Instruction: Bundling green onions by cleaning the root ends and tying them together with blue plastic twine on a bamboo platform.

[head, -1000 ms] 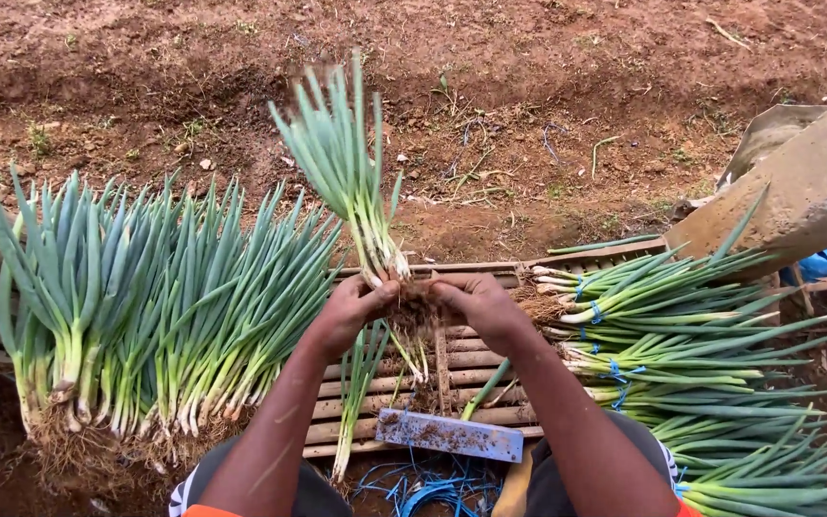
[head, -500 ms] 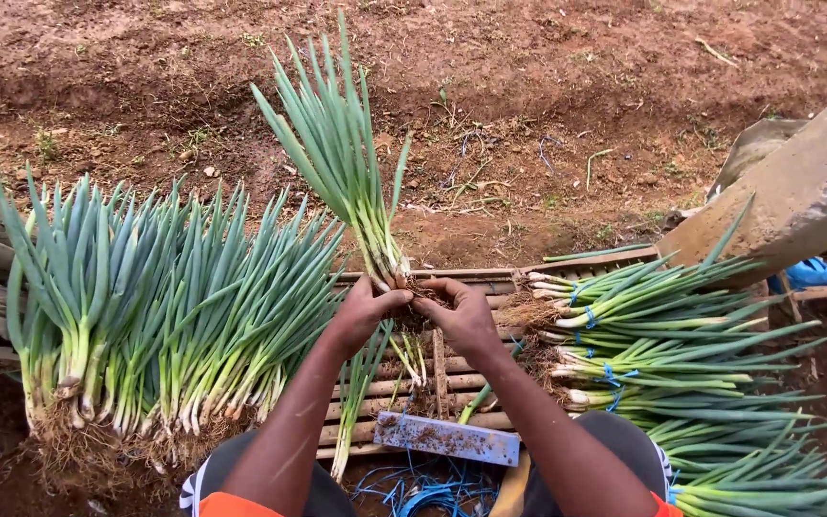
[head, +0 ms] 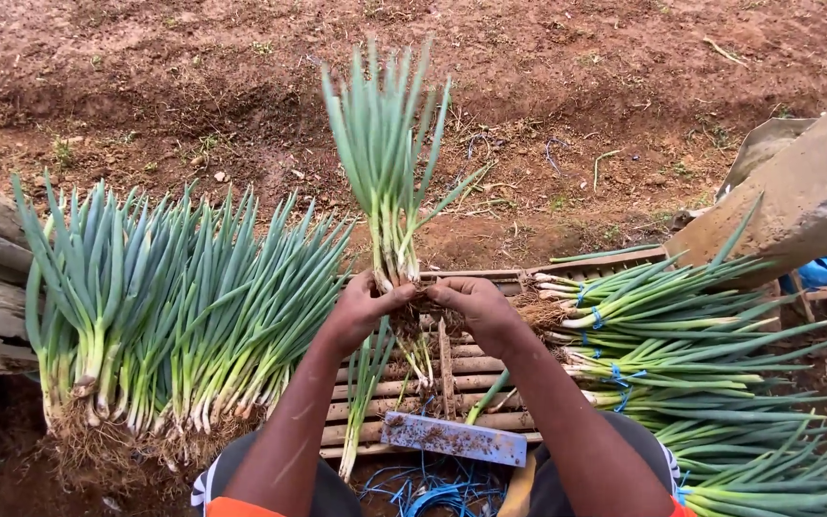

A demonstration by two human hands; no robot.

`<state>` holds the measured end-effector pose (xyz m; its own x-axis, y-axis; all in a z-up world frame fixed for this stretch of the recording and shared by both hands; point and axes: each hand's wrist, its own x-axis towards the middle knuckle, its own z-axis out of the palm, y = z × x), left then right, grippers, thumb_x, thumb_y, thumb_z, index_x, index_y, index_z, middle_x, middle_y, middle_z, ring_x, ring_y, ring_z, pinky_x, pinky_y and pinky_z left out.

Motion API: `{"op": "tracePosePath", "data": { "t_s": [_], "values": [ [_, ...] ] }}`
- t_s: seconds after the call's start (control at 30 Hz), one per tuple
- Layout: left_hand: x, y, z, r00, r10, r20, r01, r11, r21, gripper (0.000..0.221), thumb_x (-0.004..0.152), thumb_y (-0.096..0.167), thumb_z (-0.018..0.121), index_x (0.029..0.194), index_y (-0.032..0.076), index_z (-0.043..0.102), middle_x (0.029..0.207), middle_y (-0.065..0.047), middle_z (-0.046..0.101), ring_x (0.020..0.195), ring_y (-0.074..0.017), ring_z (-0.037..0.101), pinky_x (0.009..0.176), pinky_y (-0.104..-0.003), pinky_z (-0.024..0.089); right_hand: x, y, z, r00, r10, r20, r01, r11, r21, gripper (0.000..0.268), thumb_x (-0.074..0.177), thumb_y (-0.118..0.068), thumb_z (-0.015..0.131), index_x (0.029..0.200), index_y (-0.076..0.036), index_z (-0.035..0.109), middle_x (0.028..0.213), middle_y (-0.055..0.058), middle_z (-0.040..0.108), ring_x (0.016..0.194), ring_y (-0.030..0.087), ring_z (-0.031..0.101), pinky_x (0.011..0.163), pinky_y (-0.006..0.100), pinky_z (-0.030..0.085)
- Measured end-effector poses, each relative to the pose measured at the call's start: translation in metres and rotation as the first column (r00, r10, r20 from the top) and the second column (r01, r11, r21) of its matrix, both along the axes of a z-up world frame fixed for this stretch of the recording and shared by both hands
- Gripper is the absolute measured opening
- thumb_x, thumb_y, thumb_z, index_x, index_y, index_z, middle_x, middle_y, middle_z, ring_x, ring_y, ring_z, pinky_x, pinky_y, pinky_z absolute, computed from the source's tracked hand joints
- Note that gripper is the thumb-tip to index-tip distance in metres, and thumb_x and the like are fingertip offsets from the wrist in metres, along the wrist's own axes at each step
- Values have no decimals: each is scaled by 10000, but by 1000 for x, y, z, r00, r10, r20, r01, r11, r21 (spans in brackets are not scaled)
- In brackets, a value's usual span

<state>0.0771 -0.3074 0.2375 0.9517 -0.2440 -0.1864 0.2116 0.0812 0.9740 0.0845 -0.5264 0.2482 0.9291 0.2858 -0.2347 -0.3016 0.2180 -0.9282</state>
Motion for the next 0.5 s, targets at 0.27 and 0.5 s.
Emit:
{"op": "tracePosePath", "data": {
  "t_s": [0.27, 0.5],
  "values": [
    [7, -13, -13, 987, 161, 24, -158, 981, -111, 567, 876, 311, 836, 1213, -77, 595, 1110, -241, 682, 1094, -295, 628, 1022, -507, 479, -23, 17, -10, 758, -34, 651, 359, 856, -373, 166, 864, -9, 735, 1029, -22, 741, 841, 166, 716, 775, 246, 676, 704, 351, 577],
    [5, -6, -5, 987, 150, 54, -140, 978, -151, 489, 900, 277, 804, 1208, -45, 603, 1138, -215, 660, 1107, -272, 589, 1042, -511, 460, -24, 15, 18, 990, -120, 79, 120, 993, 2, 123, 1035, -146, 525, 1002, -49, 594, 788, 155, 671, 622, 190, 658, 455, 209, 424]
  ]
}}
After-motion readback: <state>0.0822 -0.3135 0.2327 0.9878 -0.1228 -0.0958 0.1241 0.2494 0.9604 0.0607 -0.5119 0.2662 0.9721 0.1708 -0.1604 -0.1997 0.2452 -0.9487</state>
